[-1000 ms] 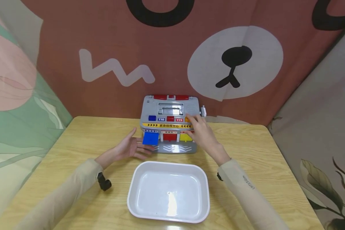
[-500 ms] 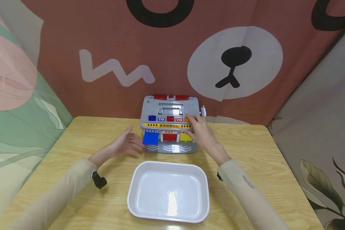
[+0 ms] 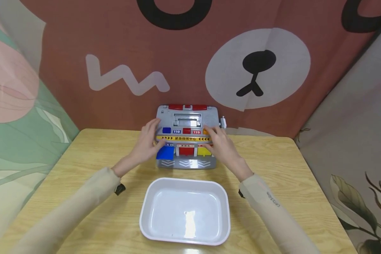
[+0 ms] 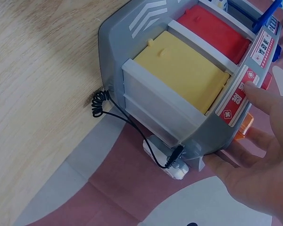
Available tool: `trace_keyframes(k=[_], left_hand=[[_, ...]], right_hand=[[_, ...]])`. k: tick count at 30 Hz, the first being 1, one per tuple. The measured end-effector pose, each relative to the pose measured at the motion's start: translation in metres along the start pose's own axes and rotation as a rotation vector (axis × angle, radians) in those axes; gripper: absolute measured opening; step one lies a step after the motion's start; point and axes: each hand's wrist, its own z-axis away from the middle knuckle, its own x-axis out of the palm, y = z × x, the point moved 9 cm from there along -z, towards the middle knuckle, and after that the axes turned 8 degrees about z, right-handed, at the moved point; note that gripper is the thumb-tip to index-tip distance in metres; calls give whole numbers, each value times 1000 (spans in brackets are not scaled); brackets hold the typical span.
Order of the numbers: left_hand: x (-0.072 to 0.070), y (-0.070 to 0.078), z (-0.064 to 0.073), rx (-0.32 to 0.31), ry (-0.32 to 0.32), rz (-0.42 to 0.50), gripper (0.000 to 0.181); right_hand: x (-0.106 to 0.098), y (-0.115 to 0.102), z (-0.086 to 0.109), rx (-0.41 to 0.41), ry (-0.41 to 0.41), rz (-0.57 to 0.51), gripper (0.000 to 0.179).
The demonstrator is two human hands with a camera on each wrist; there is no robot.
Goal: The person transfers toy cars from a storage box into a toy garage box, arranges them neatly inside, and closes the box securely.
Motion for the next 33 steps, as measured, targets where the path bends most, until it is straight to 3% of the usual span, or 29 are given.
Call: trace_keyframes(k=[3,7,16,21,25,33], left_hand=[[12,10,-3,73,-100,-116,75],[23,11,-2,74,-199,-189,74],[24,16,-6,53,-292,-242,77],[27,18,-10,54,-344,-338,89],[34,19,-12,94,-329,-458,95],[44,24,-15,216,-182,-616,84]], right_hand=[[0,0,0,1,-2,0,72],[0,-1,0,7,-8,2,72],[0,-1,0,-3,6,1,72],[0,0,0,-9,12,4,71],[-1,0,0,-6,13,4,72],[-1,-1,0,-3,13,5,71]])
